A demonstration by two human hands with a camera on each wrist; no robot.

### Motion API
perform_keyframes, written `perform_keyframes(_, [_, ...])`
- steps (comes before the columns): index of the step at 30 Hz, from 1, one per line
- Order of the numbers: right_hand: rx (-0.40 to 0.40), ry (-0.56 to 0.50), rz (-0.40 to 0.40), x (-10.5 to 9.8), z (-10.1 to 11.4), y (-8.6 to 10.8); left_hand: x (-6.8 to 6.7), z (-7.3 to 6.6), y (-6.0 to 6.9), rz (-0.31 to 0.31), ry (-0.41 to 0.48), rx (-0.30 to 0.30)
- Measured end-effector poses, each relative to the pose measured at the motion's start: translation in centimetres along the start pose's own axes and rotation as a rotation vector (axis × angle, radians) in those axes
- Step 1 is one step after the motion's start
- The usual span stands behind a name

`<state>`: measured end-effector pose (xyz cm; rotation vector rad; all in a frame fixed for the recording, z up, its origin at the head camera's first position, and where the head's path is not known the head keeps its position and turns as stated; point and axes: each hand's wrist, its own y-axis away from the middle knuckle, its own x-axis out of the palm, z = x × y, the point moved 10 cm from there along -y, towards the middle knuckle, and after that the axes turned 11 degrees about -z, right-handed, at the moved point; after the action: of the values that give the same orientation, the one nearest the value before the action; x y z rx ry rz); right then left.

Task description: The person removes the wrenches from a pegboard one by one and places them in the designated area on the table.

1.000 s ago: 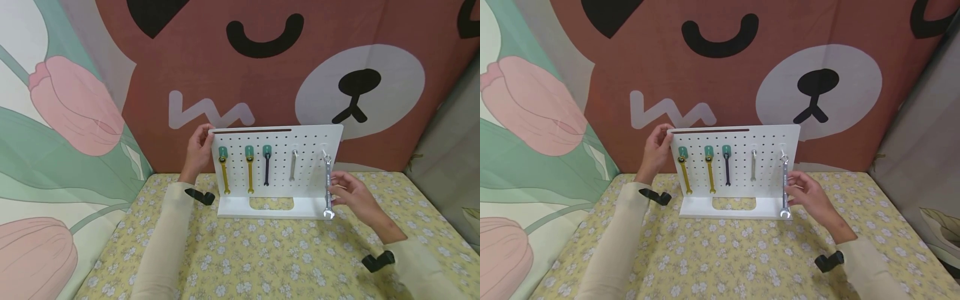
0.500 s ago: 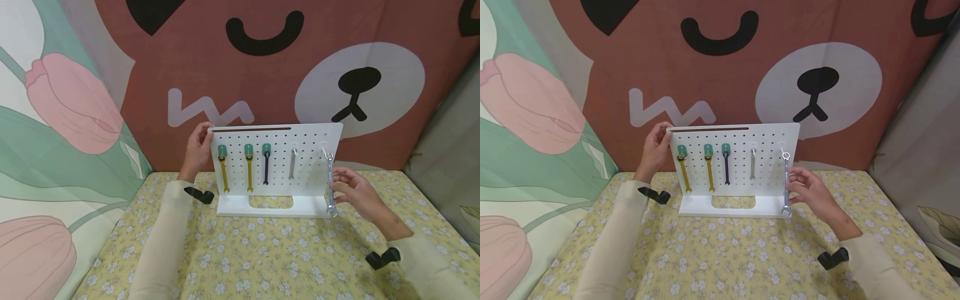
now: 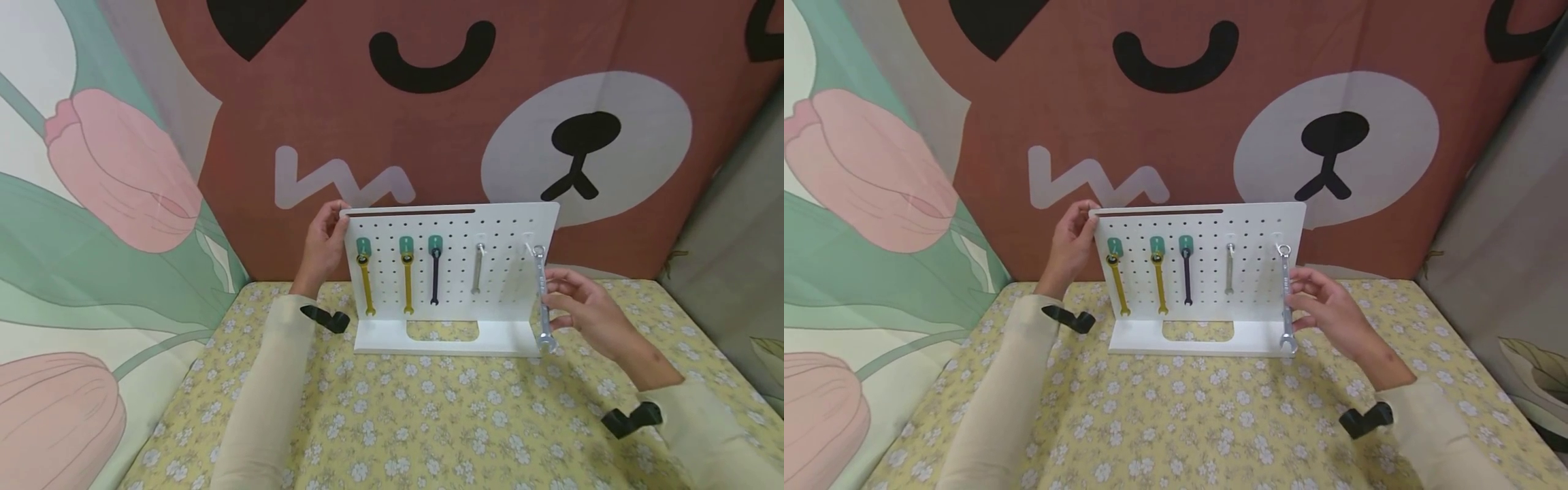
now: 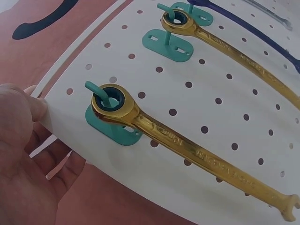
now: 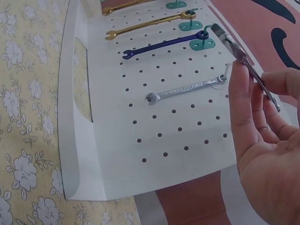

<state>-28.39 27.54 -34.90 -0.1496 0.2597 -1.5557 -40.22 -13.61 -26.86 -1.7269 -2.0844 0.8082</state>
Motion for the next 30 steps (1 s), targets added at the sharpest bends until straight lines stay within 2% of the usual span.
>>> perform_keyframes(5, [-0.004, 0.002, -0.011, -0.9, -0.1, 0.1, -0.2, 0.2, -0.1, 0.002, 0.01, -0.006])
perform_keyframes(13, [0.039, -0.034, -0.026, -3.1, -1.6, 0.6, -0.3, 0.1, -0.1, -0.003, 0.009, -0.019])
perform_keyframes(19, [0.06, 0.088, -0.028, -4.8, -4.0, 0.9, -0.3, 0.1, -0.1, -0.008, -0.004, -0.019])
perform_keyframes(22, [0.088, 0.156, -0.008, -5.0, -5.6, 0.9, -0.5, 0.1, 0.0, -0.018, -0.006, -0.019])
perform_keyframes(30, [0.199, 0.212, 0.029, -5.1, -9.0, 0.7, -0.2, 0.3, -0.1, 0.003, -0.004, -0.016])
